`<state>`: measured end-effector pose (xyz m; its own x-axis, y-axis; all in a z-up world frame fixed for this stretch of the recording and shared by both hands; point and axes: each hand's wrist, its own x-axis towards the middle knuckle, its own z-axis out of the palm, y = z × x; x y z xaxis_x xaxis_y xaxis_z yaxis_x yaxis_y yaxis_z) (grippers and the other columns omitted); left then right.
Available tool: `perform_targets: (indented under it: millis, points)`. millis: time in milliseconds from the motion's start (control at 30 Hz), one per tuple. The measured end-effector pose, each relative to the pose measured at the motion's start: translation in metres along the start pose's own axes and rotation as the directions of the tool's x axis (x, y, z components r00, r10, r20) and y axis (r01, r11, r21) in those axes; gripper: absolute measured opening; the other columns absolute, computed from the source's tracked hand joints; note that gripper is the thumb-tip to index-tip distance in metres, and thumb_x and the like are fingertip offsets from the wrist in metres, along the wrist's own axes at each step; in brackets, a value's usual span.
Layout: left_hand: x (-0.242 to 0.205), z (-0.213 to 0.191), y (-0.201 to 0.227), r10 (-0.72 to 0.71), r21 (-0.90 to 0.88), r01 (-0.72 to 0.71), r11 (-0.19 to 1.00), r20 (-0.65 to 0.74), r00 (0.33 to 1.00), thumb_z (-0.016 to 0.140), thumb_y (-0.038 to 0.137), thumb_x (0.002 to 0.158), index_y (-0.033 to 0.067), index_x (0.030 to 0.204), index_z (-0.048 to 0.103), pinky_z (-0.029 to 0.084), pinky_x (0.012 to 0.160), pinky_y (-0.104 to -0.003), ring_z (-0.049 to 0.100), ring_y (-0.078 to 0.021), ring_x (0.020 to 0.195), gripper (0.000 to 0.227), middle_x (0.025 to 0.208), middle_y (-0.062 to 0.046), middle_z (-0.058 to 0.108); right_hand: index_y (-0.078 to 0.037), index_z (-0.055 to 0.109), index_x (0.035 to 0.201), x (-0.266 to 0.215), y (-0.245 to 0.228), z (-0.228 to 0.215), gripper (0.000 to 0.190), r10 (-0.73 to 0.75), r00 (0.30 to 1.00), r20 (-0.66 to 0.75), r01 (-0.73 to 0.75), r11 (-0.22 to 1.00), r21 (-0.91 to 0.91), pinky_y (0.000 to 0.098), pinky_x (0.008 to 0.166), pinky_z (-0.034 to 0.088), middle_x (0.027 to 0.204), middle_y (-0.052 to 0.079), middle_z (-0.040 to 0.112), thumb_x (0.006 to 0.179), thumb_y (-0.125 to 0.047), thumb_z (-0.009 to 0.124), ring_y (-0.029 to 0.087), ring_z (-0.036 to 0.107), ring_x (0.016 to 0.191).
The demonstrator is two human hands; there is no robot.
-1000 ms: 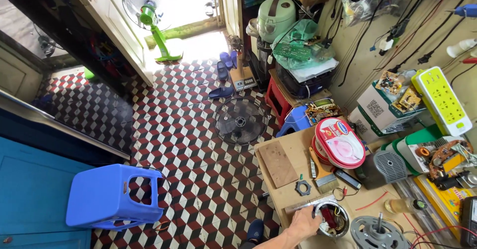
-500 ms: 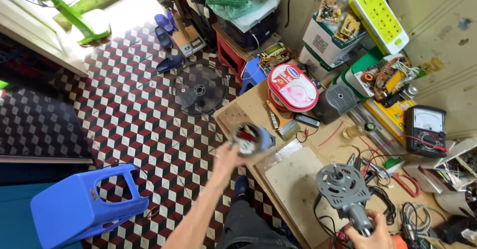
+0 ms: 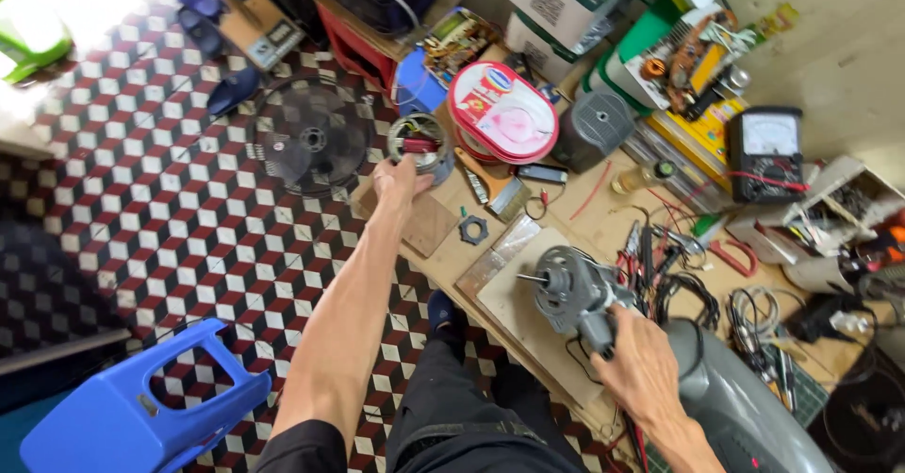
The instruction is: Disassembling and inspecting an electric fan motor and housing for repair.
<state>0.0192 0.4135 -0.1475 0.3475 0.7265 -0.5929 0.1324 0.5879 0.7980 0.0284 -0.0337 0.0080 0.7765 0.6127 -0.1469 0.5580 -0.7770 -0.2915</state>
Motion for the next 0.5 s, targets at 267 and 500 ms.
perform_targets:
  millis: [267,500]
  points:
    - [0.028,0.009,-0.022,0.027,0.047,-0.031,0.998,0.088,0.996,0.059,0.009,0.09,-0.0038,0.131,0.05,0.066,0.067,-0.036,0.077,-0.0283,0.079,0.044,0.112,-0.023,0.069,0.0,0.05,0.127,0.029,-0.028,0.041,0.069,-0.19,0.981,0.024,0.191,0.961,-0.198,0.0498,0.099,0.043,0.097,0.019,0.059,0.067,-0.015,0.082,0.038,0.057,0.1]
    - [0.027,-0.011,-0.02,-0.045,0.045,0.035,0.998,0.244,0.969,0.052,0.009,0.096,-0.0027,0.148,0.04,0.06,0.086,-0.036,0.075,-0.0318,0.101,0.055,0.138,-0.025,0.059,0.0,0.051,0.13,0.027,-0.039,0.07,0.059,-0.295,0.954,0.045,0.294,0.899,-0.324,0.0508,0.113,0.036,0.1,0.02,0.057,0.073,-0.001,0.066,0.038,0.056,0.105]
